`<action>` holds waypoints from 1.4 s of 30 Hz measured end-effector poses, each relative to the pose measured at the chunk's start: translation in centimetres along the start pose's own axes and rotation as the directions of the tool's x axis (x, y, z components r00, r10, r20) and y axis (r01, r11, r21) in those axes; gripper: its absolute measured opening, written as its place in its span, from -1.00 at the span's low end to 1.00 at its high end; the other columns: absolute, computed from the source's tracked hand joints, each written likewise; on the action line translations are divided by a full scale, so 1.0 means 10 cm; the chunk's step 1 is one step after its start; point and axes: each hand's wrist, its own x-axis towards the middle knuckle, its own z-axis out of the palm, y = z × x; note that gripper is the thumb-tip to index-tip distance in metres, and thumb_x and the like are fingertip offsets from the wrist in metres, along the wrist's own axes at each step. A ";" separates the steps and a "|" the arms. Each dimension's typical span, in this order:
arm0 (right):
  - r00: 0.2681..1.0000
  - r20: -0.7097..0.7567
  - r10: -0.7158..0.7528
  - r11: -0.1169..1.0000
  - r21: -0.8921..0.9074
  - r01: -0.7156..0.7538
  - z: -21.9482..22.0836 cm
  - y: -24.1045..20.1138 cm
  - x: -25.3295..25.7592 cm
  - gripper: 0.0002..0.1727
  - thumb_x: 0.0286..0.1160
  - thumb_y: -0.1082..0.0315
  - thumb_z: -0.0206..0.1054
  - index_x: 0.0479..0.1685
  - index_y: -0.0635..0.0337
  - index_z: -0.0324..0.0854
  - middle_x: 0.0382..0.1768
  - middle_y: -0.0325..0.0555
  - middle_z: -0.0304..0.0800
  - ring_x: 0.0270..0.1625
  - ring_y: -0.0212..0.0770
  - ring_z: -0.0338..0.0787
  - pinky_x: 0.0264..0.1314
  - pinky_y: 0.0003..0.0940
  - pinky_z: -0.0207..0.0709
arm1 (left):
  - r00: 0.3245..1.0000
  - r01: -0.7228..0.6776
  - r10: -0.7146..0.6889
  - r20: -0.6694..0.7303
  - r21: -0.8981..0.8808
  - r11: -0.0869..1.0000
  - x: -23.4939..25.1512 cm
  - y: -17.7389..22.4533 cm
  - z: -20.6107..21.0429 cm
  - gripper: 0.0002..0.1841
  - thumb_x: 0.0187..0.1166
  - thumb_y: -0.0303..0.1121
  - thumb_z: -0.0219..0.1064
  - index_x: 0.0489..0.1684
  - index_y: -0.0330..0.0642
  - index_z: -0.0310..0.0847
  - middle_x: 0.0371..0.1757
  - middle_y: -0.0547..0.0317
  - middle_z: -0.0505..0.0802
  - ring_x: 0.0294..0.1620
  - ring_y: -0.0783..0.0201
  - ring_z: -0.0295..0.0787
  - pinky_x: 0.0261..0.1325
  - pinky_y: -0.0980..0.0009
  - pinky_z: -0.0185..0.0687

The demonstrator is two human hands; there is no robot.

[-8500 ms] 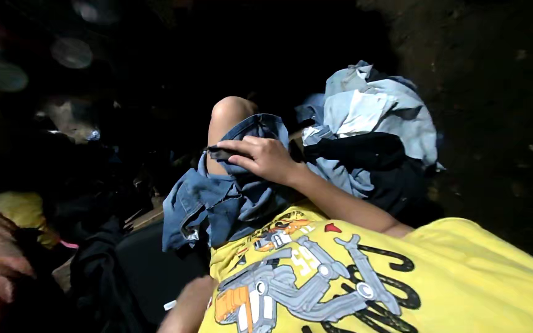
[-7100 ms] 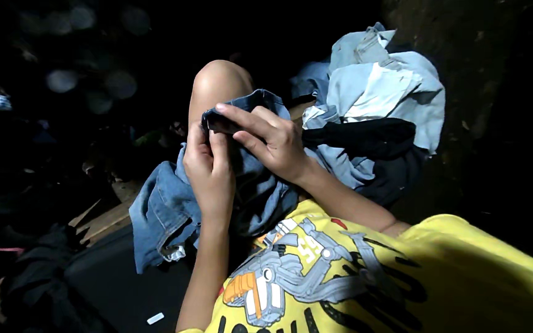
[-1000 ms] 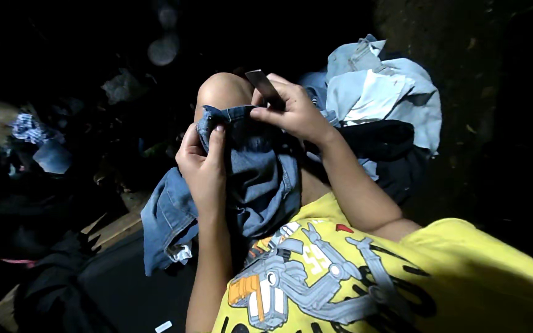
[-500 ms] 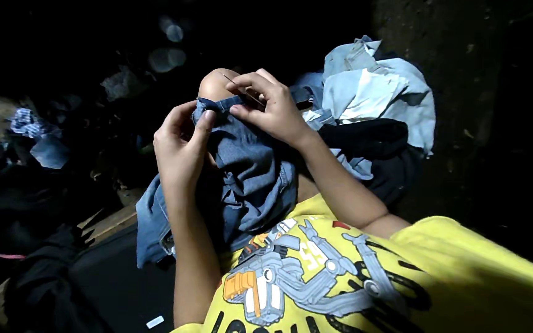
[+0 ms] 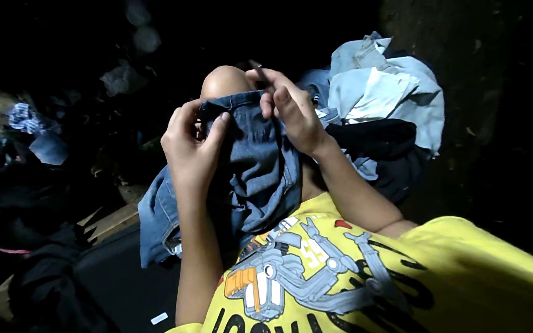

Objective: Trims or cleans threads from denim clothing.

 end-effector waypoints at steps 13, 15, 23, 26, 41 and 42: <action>0.965 -0.012 -0.260 0.965 -0.017 0.260 0.14 -0.07 0.05 -0.73 0.37 0.41 0.52 -0.03 0.39 0.84 -0.33 -0.03 0.73 -0.28 -0.41 0.65 -0.18 -0.62 0.52 | 0.981 0.102 -0.153 -0.123 -0.350 0.931 -0.18 0.22 0.29 -0.90 0.75 -0.49 0.04 0.05 -0.19 0.42 -0.18 0.50 0.68 -0.13 0.76 0.64 0.04 0.71 0.60; 0.955 0.024 -0.295 0.954 -0.052 0.295 0.13 -0.06 0.11 -0.82 0.37 0.41 0.52 -0.18 0.37 0.83 -0.33 -0.01 0.71 -0.25 -0.37 0.68 -0.16 -0.59 0.55 | 0.985 0.106 -0.145 -0.097 -0.330 0.938 -0.17 0.18 0.26 -0.92 0.72 -0.49 0.09 0.00 -0.19 0.45 -0.19 0.52 0.67 -0.11 0.78 0.62 0.06 0.72 0.57; 0.991 -0.032 -0.129 0.983 0.131 0.133 -0.02 -0.17 0.08 -0.66 0.68 0.27 0.22 0.00 0.48 0.61 -0.26 -0.20 0.66 -0.33 -0.62 0.53 -0.28 -0.68 0.46 | 0.946 0.247 -0.318 -0.058 -0.505 0.827 -0.19 0.26 0.20 -0.82 0.63 -0.53 0.17 -0.27 -0.02 0.64 -0.43 0.56 0.80 -0.36 0.66 0.75 -0.20 0.65 0.72; 0.993 0.089 -0.078 0.995 0.072 0.072 -0.04 -0.21 -0.07 -0.34 0.79 -0.08 -0.04 0.39 0.42 0.45 -0.39 -0.29 0.62 -0.41 -0.50 0.54 -0.35 -0.49 0.51 | 0.920 0.300 -0.389 -0.053 -0.544 0.784 -0.18 0.31 0.21 -0.78 0.67 -0.51 0.14 -0.36 0.00 0.62 -0.50 0.53 0.78 -0.45 0.64 0.74 -0.30 0.65 0.72; 0.996 -0.046 0.071 0.838 0.544 -0.034 -0.70 -0.40 0.19 -0.48 0.52 0.20 0.37 0.44 0.17 0.50 -0.51 -0.63 0.53 -0.64 -0.69 0.33 -0.66 -0.74 0.20 | 0.933 0.253 -0.348 -0.092 -0.517 0.818 -0.20 0.18 0.27 -0.92 0.71 -0.38 0.20 -0.06 -0.03 0.61 -0.34 0.52 0.77 -0.36 0.65 0.73 -0.24 0.64 0.72; 0.987 -0.152 -0.042 0.797 0.591 0.125 -0.89 -0.58 0.19 -0.54 0.51 0.09 0.41 0.31 0.09 0.57 -0.49 -0.64 0.54 -0.63 -0.69 0.34 -0.65 -0.76 0.22 | 0.934 0.240 -0.339 -0.114 -0.501 0.831 -0.20 0.15 0.28 -0.93 0.68 -0.39 0.22 -0.10 -0.05 0.61 -0.38 0.51 0.76 -0.40 0.66 0.72 -0.30 0.64 0.69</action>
